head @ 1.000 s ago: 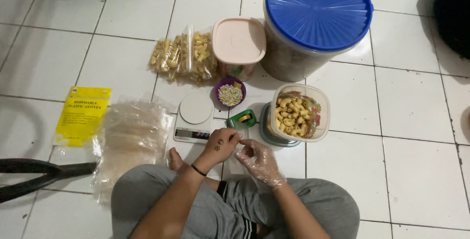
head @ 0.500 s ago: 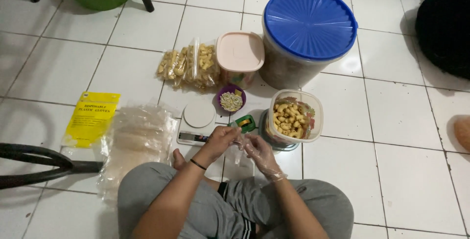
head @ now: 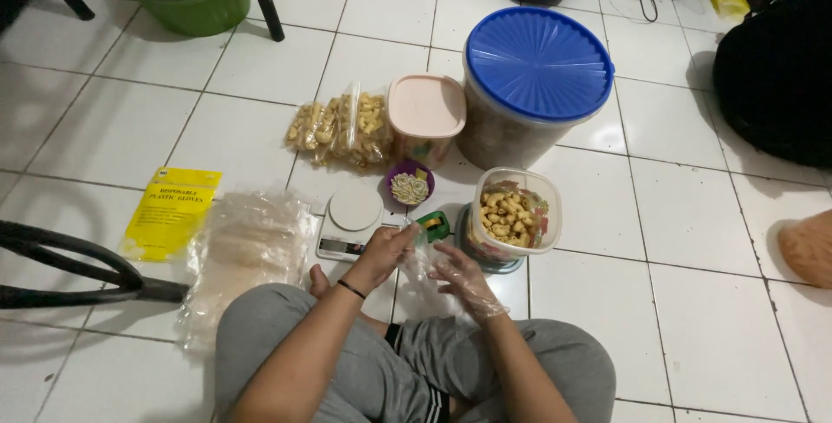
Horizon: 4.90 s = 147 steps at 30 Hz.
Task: Manually packaging macaroni into small plastic bags and weighing them on a digital scale.
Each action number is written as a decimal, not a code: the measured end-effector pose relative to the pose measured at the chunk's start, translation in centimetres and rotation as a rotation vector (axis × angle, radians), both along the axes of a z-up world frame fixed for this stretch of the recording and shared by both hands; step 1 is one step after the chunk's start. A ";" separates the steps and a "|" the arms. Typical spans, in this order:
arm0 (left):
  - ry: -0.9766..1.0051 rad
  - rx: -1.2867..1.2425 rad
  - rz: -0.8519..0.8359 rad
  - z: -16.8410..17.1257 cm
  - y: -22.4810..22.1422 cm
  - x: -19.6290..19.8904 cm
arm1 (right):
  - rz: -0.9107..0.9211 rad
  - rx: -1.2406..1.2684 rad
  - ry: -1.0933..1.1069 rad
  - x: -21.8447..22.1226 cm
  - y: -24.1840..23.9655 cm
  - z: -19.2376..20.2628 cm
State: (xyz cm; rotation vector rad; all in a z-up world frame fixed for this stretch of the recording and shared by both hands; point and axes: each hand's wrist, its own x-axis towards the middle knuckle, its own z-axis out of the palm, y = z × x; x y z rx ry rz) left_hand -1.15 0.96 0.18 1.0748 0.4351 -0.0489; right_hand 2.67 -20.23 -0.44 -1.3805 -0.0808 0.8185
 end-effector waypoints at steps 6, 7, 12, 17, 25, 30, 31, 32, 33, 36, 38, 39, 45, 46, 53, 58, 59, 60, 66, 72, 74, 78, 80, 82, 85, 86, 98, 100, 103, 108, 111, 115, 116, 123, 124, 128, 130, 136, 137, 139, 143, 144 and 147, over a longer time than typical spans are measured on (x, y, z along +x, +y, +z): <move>-0.111 -0.300 -0.032 2.9 -0.1 -0.2 | 0.026 -0.077 0.101 -0.5 0.2 -1.8; -0.109 -0.301 -0.030 2.5 0.0 -0.4 | 0.028 -0.079 0.104 -0.9 0.4 -0.8; -0.142 -0.314 0.008 1.8 0.7 -0.2 | -0.052 0.121 0.207 -0.3 0.1 -1.6; -0.025 0.164 0.016 2.2 1.3 0.3 | -0.187 0.066 0.168 0.8 -0.2 -2.2; 0.016 1.133 0.156 7.1 2.2 -0.7 | -0.355 -0.395 -0.025 0.7 0.9 0.6; -0.176 1.266 0.204 7.5 1.7 -0.7 | -0.399 -0.515 -0.093 0.8 1.2 2.0; -0.172 1.266 0.200 7.5 1.8 -0.6 | -0.398 -0.517 -0.088 0.7 1.3 2.9; -0.231 1.234 0.227 7.4 1.9 -0.6 | -0.344 -0.577 -0.145 0.6 1.4 3.7; -0.293 1.202 0.253 7.3 2.0 -0.4 | -0.291 -0.636 -0.201 0.6 1.5 4.5; -0.336 1.271 0.283 8.2 1.3 -0.5 | -0.275 -0.671 -0.228 0.4 1.6 5.4; -0.351 1.274 0.228 8.1 0.8 -0.5 | -0.262 -0.695 -0.270 0.3 1.7 4.7; -0.367 1.273 0.174 8.0 0.5 -0.6 | -0.249 -0.721 -0.314 0.0 1.6 4.3; -0.274 1.165 -0.455 8.2 -2.3 -0.9 | -0.375 -0.330 -0.014 0.9 1.4 0.1; -0.272 1.164 -0.457 8.2 -2.7 -0.9 | -0.375 -0.331 -0.011 0.7 1.5 1.0; -0.346 1.365 -0.620 6.6 -3.6 -0.8 | -0.343 -0.227 0.132 0.6 2.0 1.6; -0.315 1.362 -0.631 7.2 -3.1 -0.6 | -0.244 -0.327 0.058 0.9 1.9 2.3; -0.318 1.316 -0.633 7.6 -3.1 -0.7 | -0.209 -0.364 -0.028 1.1 1.6 2.1; -0.321 1.270 -0.636 8.0 -3.0 -0.8 | -0.174 -0.400 -0.115 1.2 1.2 1.8; -0.328 1.238 -0.607 6.1 -3.4 -0.9 | -0.202 -0.374 -0.212 1.3 1.1 -1.6; -0.284 1.261 -0.594 4.9 -3.3 -1.1 | -0.195 -0.226 -0.146 1.3 0.7 -2.9; -0.244 1.109 -0.497 3.8 -2.5 -1.2 | -0.198 -0.187 -0.155 1.1 0.9 -2.2; -0.185 0.735 -0.270 1.8 -1.6 -0.5 | -0.232 -0.203 -0.218 1.0 0.5 -3.2; -0.120 0.379 -0.202 -0.2 -1.9 -0.1 | -0.182 -0.238 -0.245 1.0 0.2 -4.7; -0.055 0.017 -0.132 -0.7 -2.2 -0.3 | -0.128 -0.279 -0.273 -0.4 0.2 -3.5; -0.026 -0.309 -0.080 4.2 -2.3 -1.9 | 0.008 0.017 -0.403 -2.8 1.2 2.6; -0.037 -0.431 -0.067 7.9 -2.6 -2.8 | -0.116 0.047 -0.022 -2.6 1.8 4.8; -0.163 -0.720 -0.098 -0.6 -1.8 -0.4 | -0.147 0.226 0.378 -2.4 0.7 0.5; -0.064 -0.599 0.021 -3.3 -1.3 0.4 | -0.248 0.152 0.280 -1.9 0.6 0.7; -0.022 -0.040 0.121 -5.1 0.4 1.5 | -0.361 0.014 0.104 -0.5 -0.4 -0.7; 0.285 0.866 0.054 -4.1 2.0 1.4 | -0.478 -0.075 0.114 -0.4 -0.1 1.3; 0.299 0.958 0.022 -2.8 1.7 0.9 | -0.468 -0.170 0.015 0.2 -0.9 -2.8; 0.258 1.292 0.008 4.8 -1.5 -1.6 | -0.413 -0.376 -0.130 0.1 -0.7 -3.4; 0.103 1.245 -0.068 5.7 -2.2 -2.0 | -0.345 -0.487 -0.256 -0.5 -0.3 -2.1; -0.103 0.935 -0.423 3.9 -4.6 -3.2 | -0.142 -0.812 -1.112 -4.6 1.6 3.7; -0.101 0.937 -0.420 3.6 -4.4 -2.5 | -0.140 -0.809 -1.114 -4.5 1.5 3.2; -0.038 0.783 -0.482 2.8 -3.3 -1.0 | -0.184 -0.817 -1.408 -4.8 1.8 2.4; -0.024 0.730 -0.488 2.9 -2.7 -0.7 | -0.195 -0.764 -1.416 -4.8 1.9 2.5; 0.023 0.623 -0.359 0.4 -2.6 0.0 | -0.103 -0.722 -1.468 -4.8 1.7 3.1; 0.012 0.671 -0.308 0.1 -2.6 0.0 | -0.053 -0.662 -1.424 -4.9 1.7 3.8; 0.004 0.717 -0.260 -0.1 -2.5 0.1 | -0.004 -0.605 -1.375 -4.9 1.9 4.6; -0.098 0.929 -0.233 3.2 -1.6 0.2 | -0.108 -0.446 -1.062 -3.2 2.0 1.6; -0.033 0.874 -0.322 4.8 -1.3 0.2 | -0.163 -0.416 -0.940 -2.5 1.8 -0.1; -0.093 0.904 -0.343 4.3 -1.6 0.4 | -0.152 -0.274 -0.577 -2.3 1.8 0.8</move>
